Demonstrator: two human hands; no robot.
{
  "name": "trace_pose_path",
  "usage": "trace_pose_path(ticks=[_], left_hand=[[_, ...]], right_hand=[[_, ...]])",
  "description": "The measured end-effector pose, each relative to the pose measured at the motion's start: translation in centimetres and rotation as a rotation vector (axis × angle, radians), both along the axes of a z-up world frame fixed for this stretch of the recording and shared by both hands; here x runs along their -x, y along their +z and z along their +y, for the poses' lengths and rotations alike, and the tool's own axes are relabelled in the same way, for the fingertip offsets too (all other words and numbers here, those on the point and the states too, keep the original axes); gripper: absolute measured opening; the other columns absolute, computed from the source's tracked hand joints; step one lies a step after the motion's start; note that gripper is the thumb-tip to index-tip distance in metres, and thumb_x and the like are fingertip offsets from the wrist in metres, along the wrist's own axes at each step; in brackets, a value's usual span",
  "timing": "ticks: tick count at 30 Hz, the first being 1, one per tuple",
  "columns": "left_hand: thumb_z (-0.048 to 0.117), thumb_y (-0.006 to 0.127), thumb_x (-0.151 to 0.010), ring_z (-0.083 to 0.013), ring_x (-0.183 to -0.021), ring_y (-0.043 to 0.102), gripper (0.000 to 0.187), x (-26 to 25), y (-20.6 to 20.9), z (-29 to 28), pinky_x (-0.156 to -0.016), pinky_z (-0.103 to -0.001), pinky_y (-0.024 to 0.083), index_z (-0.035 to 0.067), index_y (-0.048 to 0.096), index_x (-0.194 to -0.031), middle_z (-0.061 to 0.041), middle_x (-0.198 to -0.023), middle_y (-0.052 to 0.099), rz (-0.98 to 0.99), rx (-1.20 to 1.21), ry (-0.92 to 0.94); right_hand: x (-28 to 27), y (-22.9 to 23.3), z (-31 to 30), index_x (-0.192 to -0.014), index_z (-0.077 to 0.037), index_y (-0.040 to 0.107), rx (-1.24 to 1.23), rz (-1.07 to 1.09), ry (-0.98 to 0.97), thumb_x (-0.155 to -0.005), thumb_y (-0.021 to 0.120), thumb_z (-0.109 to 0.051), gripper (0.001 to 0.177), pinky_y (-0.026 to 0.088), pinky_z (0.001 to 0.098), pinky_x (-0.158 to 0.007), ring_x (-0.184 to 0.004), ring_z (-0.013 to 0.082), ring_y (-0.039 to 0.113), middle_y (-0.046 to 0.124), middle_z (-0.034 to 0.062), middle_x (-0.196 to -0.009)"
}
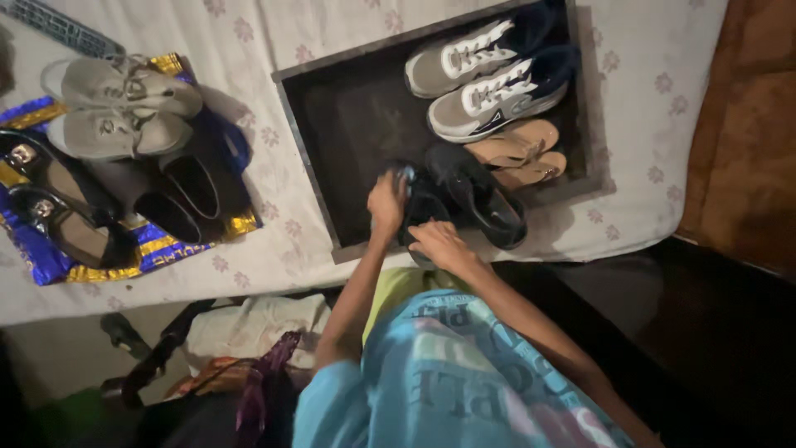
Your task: The person wipes several pairs of shoes on a shelf using a cloth. They handle black shoes, white sneakers, and brown sandals one at a time, rubbing the surfaces and soles before placing them back.
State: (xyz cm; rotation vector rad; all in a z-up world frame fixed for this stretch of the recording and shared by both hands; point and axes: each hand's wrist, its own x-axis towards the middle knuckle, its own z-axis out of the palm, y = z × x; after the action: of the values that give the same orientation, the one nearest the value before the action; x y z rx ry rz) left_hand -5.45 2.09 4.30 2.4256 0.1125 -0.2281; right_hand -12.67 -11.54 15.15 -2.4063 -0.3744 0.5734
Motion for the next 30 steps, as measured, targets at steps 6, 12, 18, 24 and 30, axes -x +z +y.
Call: trace_pose_path(ticks=[6,12,18,24,30], left_hand=[[0.029,0.063,-0.100,-0.0460,-0.089,0.068,0.023,3.1,2.4,2.4,-0.073,-0.054,0.053,0.006,0.065,-0.105,-0.023,-0.101,0.069,0.020,0.068,0.130],[0.026,0.059,-0.105,-0.0493,-0.092,0.066,0.025,4.2,2.8,1.0,-0.076,-0.055,0.052,0.003,0.062,-0.114,-0.026,-0.103,0.067,0.022,0.168,0.194],[0.023,0.056,-0.105,-0.0493,-0.093,0.066,0.025,6.3,5.5,0.4,-0.076,-0.054,0.052,0.002,0.059,-0.119,-0.026,-0.107,0.066,-0.093,0.171,0.217],[0.026,0.055,-0.103,-0.0479,-0.088,0.066,0.028,6.7,8.6,-1.5,-0.071,-0.055,0.052,0.004,0.059,-0.122,-0.022,-0.106,0.066,-0.043,0.186,0.194],[0.013,0.050,-0.093,-0.0456,-0.080,0.067,0.046,4.5,3.3,-1.9,-0.067,-0.056,0.052,0.004,0.054,-0.138,-0.026,-0.120,0.065,-0.128,-0.073,0.119]], right_hand=[[-1.1,2.0,0.6,-0.119,-0.007,0.066,0.142,0.214,0.075,-0.096,0.065,-0.035,0.036,0.050,0.0510,-0.089,-0.103,0.0374,0.068,0.072,0.0156,-0.106],[-1.9,3.5,0.0,-0.115,-0.001,0.064,0.062,0.085,-0.007,-0.097,0.063,-0.033,0.037,0.052,0.0512,-0.078,-0.092,0.0410,0.068,0.071,0.0216,-0.100],[-1.9,2.5,-1.9,-0.119,-0.002,0.065,0.043,0.123,-0.078,-0.104,0.054,-0.033,0.036,0.051,0.0535,-0.081,-0.088,0.0426,0.068,0.071,0.0239,-0.090],[-1.9,1.1,-2.7,-0.114,-0.001,0.065,-0.049,0.062,-0.192,-0.104,0.049,-0.031,0.036,0.051,0.0552,-0.076,-0.087,0.0460,0.067,0.069,0.0267,-0.090],[-3.0,5.0,-2.1,-0.110,-0.002,0.066,-0.023,0.057,-0.192,-0.106,0.049,-0.028,0.031,0.050,0.0533,-0.084,-0.096,0.0445,0.066,0.070,0.0244,-0.100]])
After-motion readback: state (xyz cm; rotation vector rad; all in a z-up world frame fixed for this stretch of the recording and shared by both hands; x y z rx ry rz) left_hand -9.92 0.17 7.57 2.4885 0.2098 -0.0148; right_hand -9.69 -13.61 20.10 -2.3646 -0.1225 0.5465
